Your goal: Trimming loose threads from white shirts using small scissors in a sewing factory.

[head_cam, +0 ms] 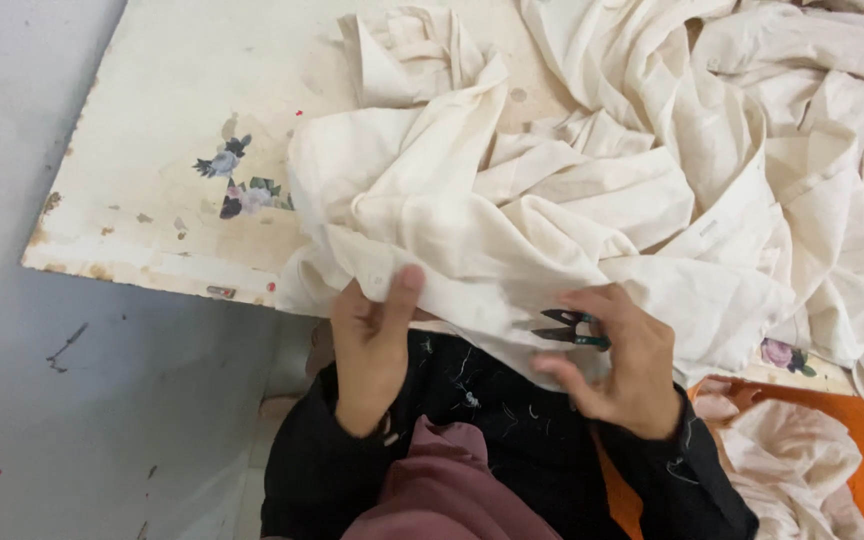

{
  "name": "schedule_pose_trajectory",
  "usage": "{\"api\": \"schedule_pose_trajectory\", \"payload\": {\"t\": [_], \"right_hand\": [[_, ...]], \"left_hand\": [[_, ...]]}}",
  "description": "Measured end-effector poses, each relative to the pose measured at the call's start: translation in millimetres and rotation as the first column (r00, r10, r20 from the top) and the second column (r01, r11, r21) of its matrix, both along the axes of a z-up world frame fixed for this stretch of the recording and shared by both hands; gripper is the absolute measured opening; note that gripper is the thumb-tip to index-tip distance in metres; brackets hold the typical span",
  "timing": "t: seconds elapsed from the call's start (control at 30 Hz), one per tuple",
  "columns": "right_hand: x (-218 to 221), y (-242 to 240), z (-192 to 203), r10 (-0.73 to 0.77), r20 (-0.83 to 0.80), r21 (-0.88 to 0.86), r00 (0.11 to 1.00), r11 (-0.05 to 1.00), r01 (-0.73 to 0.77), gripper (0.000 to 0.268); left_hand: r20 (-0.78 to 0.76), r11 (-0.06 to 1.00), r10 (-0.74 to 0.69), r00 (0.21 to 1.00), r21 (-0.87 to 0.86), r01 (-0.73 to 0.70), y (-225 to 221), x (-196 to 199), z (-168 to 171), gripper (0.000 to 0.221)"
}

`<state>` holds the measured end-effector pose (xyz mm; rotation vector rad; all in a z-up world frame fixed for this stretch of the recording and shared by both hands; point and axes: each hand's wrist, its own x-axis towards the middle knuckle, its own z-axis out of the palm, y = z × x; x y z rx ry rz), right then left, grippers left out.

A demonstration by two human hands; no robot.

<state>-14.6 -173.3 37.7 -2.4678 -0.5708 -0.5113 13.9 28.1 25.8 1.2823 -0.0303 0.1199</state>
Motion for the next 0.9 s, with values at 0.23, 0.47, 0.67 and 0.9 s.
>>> {"api": "schedule_pose_trajectory", "payload": {"t": [0.23, 0.47, 0.67, 0.9], "right_hand": [[-2, 18, 6, 0.038, 0.327, 0.069, 0.944, 0.996, -0.064, 0.023], [-5, 26, 3, 0.078, 0.407, 0.024, 0.910, 0.995, -0.096, 0.018], [-5, 26, 5, 0.092, 0.405, 0.032, 0.910, 0.993, -0.115, 0.017], [-4, 27, 2, 0.084, 0.461, 0.014, 0.883, 0.995, -0.102, 0.018]], "left_hand": [[0.098, 0.998, 0.032, 0.995, 0.052, -0.037, -8, -22, -3, 0.019], [0.061, 0.996, 0.057, 0.997, 0.070, -0.061, -11, -24, 1, 0.023], [0.001, 0.998, 0.058, 0.998, 0.007, -0.058, -11, -24, -4, 0.023], [-0.022, 0.999, 0.029, 0.999, -0.025, -0.029, -15, -27, 2, 0.021]]}}
